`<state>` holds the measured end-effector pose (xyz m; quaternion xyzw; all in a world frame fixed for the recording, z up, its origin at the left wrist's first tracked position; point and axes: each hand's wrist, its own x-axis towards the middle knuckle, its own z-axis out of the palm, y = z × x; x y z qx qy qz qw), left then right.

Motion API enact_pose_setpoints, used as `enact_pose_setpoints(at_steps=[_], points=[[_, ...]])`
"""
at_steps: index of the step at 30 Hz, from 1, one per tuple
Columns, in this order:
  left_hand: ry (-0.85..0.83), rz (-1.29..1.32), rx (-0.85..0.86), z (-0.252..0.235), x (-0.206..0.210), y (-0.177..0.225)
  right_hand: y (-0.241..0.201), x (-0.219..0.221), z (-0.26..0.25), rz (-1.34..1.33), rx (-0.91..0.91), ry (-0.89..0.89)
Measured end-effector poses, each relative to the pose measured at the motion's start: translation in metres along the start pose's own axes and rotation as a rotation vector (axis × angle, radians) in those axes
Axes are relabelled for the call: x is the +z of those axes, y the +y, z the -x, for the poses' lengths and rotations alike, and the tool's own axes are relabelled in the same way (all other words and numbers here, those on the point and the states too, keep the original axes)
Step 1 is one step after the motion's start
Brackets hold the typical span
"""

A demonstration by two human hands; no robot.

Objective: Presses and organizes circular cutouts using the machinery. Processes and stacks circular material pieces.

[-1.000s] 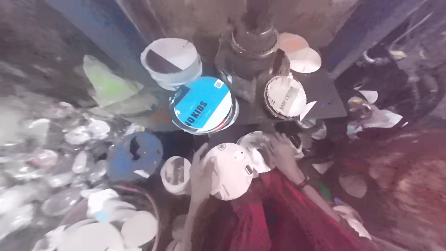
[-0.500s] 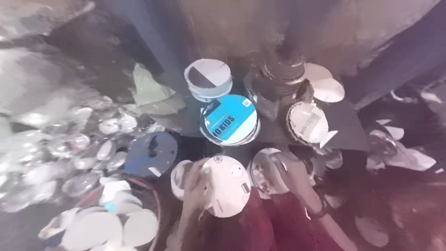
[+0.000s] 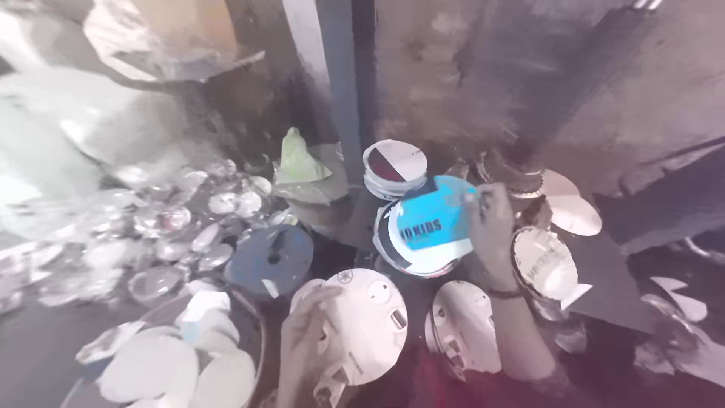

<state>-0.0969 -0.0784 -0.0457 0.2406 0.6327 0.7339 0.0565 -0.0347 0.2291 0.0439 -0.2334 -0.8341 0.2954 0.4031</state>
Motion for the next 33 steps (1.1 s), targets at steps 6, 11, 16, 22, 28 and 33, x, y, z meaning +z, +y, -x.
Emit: enact_pose_setpoints(at_steps=[6,11,16,22,28,33], points=[[0.008,0.051,-0.204,-0.004,0.044,0.023,-0.043,0.005,0.057,-0.212,-0.161,-0.262],[0.227,-0.019,-0.170,-0.010,0.036,0.021,0.001,0.007,0.011,0.474,-0.030,-0.255],[0.243,0.117,-0.029,-0.015,0.001,0.003,0.009,-0.015,-0.004,0.270,0.054,-0.074],[0.143,0.351,-0.083,-0.018,0.056,0.005,-0.034,-0.014,0.041,-0.494,-0.041,-0.474],[0.201,0.419,-0.170,-0.015,0.048,0.000,-0.021,0.024,0.029,0.260,-0.131,-0.334],[0.292,0.474,-0.230,-0.014,0.027,0.002,0.008,0.035,-0.002,0.513,0.029,-0.228]])
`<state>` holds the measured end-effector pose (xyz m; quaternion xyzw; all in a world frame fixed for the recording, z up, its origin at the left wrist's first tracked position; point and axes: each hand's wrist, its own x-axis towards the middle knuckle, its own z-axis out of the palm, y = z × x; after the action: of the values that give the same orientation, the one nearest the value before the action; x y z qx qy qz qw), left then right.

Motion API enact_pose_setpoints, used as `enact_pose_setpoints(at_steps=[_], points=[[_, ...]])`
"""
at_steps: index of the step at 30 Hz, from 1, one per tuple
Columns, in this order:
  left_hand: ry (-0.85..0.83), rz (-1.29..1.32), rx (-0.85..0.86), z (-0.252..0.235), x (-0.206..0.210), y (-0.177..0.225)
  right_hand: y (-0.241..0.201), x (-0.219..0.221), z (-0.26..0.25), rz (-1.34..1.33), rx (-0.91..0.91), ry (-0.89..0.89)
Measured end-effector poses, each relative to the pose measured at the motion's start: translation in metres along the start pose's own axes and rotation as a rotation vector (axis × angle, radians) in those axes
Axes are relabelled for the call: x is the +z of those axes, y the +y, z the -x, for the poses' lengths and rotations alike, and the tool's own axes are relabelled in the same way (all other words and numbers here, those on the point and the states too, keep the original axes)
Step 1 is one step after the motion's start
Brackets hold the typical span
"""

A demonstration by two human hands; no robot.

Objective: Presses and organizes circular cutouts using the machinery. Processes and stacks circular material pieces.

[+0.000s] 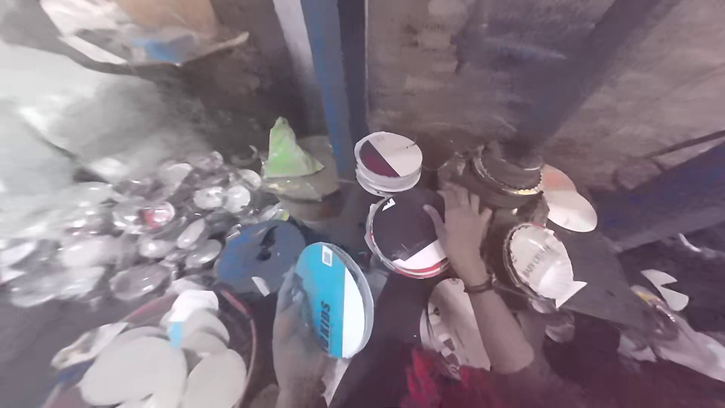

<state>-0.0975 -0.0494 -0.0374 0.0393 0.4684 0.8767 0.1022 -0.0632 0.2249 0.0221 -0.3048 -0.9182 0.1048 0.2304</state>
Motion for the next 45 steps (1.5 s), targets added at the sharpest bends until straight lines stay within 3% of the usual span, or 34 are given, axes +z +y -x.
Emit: enact_pose_setpoints(at_steps=[4,6,8,12,13,15,18,20,23,26,28,30,31,34,36,42,45], points=[[-0.021,0.094,-0.044,0.001,-0.001,0.001,0.011,-0.014,0.001,-0.426,-0.135,0.335],[-0.055,0.094,-0.001,0.002,0.001,-0.004,0.017,-0.028,0.007,-0.666,-0.191,0.328],[-0.075,-0.051,0.071,0.003,0.014,-0.009,0.010,-0.039,0.026,-0.811,-0.193,0.158],[-0.063,-0.188,0.159,0.008,0.056,-0.020,-0.022,-0.052,0.069,-0.907,-0.235,-0.460],[-0.075,-0.193,0.198,0.008,0.061,-0.022,-0.025,-0.052,0.074,-0.915,-0.221,-0.499],[-0.119,-0.214,0.251,0.006,0.068,-0.022,-0.024,-0.049,0.081,-0.933,-0.150,-0.351],[-0.211,-0.273,0.389,0.012,0.074,-0.025,-0.020,-0.030,0.085,-1.009,-0.154,0.045],[-0.200,-0.288,0.504,0.014,0.078,-0.029,-0.021,-0.023,0.085,-1.011,-0.202,0.157],[-0.202,-0.287,0.574,0.017,0.079,-0.030,-0.017,-0.026,0.083,-0.832,-0.231,0.085],[-0.288,-0.355,0.553,0.014,0.078,-0.032,0.001,-0.044,0.069,-0.709,-0.144,-0.138],[-0.337,-0.377,0.501,0.007,0.074,-0.030,0.020,-0.055,0.059,-1.015,-0.069,-0.203],[-0.267,-0.375,0.456,0.000,0.069,-0.025,0.035,-0.055,0.051,-1.357,0.071,-0.168],[-0.187,-0.380,0.401,-0.002,0.066,-0.024,0.039,-0.048,0.047,-1.391,0.172,-0.112],[-0.108,-0.407,0.268,-0.004,0.063,-0.019,0.052,-0.016,0.039,-0.756,0.232,-0.023],[-0.142,-0.431,0.282,-0.005,0.063,-0.022,0.050,-0.012,0.036,-0.572,0.225,0.007],[-0.269,-0.345,0.320,0.007,0.053,-0.029,0.054,-0.022,0.038,-0.568,0.184,0.042],[-0.372,-0.280,0.170,0.023,0.056,-0.023,0.056,-0.043,0.051,-0.803,0.198,0.091]])
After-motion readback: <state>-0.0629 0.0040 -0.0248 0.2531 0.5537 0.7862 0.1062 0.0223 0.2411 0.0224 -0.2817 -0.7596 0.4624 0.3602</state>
